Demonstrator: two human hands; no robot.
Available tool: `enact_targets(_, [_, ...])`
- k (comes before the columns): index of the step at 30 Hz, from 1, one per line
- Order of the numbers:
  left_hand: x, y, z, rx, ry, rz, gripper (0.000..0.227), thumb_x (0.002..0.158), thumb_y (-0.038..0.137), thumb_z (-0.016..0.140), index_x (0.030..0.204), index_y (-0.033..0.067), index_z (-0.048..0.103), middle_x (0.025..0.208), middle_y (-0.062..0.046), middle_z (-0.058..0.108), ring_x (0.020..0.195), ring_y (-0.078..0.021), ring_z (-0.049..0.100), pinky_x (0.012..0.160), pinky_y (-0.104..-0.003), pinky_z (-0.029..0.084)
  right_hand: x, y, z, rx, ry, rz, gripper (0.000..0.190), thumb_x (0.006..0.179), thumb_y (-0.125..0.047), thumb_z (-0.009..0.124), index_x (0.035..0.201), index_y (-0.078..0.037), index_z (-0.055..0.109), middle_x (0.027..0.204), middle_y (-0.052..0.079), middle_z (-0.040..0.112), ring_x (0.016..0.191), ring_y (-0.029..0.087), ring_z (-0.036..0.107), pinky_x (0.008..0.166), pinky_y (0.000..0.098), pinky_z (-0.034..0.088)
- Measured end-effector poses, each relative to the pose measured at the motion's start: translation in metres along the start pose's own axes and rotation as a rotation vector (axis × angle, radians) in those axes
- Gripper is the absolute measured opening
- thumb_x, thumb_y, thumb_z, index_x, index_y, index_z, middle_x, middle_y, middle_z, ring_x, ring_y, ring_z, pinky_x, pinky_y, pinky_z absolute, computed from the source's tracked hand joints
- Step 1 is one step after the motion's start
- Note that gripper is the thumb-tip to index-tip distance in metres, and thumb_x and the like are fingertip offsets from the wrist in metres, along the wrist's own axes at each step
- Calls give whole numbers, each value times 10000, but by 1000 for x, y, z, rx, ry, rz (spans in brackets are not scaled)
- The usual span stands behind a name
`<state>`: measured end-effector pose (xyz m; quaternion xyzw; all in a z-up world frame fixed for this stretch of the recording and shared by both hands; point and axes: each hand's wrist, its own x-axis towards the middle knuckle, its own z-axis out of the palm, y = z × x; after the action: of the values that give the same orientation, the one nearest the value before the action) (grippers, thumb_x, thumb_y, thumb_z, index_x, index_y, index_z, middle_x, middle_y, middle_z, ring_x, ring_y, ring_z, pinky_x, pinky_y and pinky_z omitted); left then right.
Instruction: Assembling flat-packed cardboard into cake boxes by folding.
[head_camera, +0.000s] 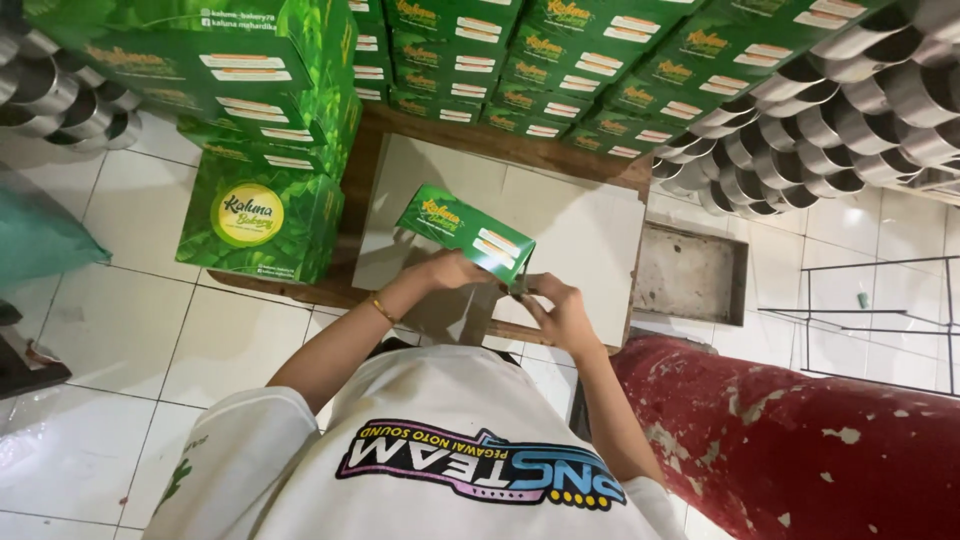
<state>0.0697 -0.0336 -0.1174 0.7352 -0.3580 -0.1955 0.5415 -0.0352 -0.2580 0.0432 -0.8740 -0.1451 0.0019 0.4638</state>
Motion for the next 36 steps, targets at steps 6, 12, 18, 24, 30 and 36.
enact_targets(6, [16, 26, 4, -141, -49, -35, 227, 928, 203, 763, 1101, 60, 732, 1072, -60, 764, 987, -183, 698, 907, -351, 574, 0, 37, 17, 91, 112, 62, 118, 926, 48, 693, 1036, 10, 712, 1023, 134, 775, 919, 241, 776, 831, 338, 608])
enact_targets(12, [12, 54, -8, -180, 114, -104, 314, 860, 206, 810, 1116, 52, 714, 1092, -47, 769, 1010, -162, 712, 915, -345, 569, -3, 19, 9, -93, 82, -19, 329, 898, -24, 697, 1220, 19, 646, 1156, 204, 712, 1017, 304, 705, 882, 390, 572])
enact_targets(18, [-88, 38, -43, 363, 36, -644, 502, 869, 453, 809, 1210, 90, 739, 1196, -169, 760, 1075, -337, 728, 934, -419, 575, 6, 22, 33, 16, 136, 218, 811, 821, -163, 821, 1443, 15, 332, 1356, 231, 582, 1149, 344, 651, 900, 395, 574])
enact_targets(24, [-109, -14, -69, 496, 314, -573, 1077, 681, 458, 924, 1434, 33, 281, 1285, -360, 577, 1060, -488, 641, 846, -488, 546, 28, 86, 74, 129, -66, 334, 769, 800, -95, 753, 1444, 10, 346, 1086, 181, 724, 969, 304, 743, 813, 382, 604])
enact_targets(30, [-78, -63, -67, 150, 198, -502, 875, 898, 174, 664, 1656, 166, 228, 1416, -234, 606, 1239, -391, 640, 1015, -463, 521, 52, 208, 39, -234, -79, 296, 305, 894, -42, 656, 1199, -59, 667, 1002, 205, 753, 857, 329, 761, 796, 405, 611])
enact_targets(36, [-80, -42, -40, 658, 171, -250, 903, 812, -54, 614, 1575, 317, 304, 1550, -123, 502, 1416, -335, 485, 1165, -528, 355, 65, 145, -5, -280, -265, 94, 596, 842, -76, 695, 1400, -95, 486, 1401, 155, 587, 1097, 408, 650, 934, 470, 537])
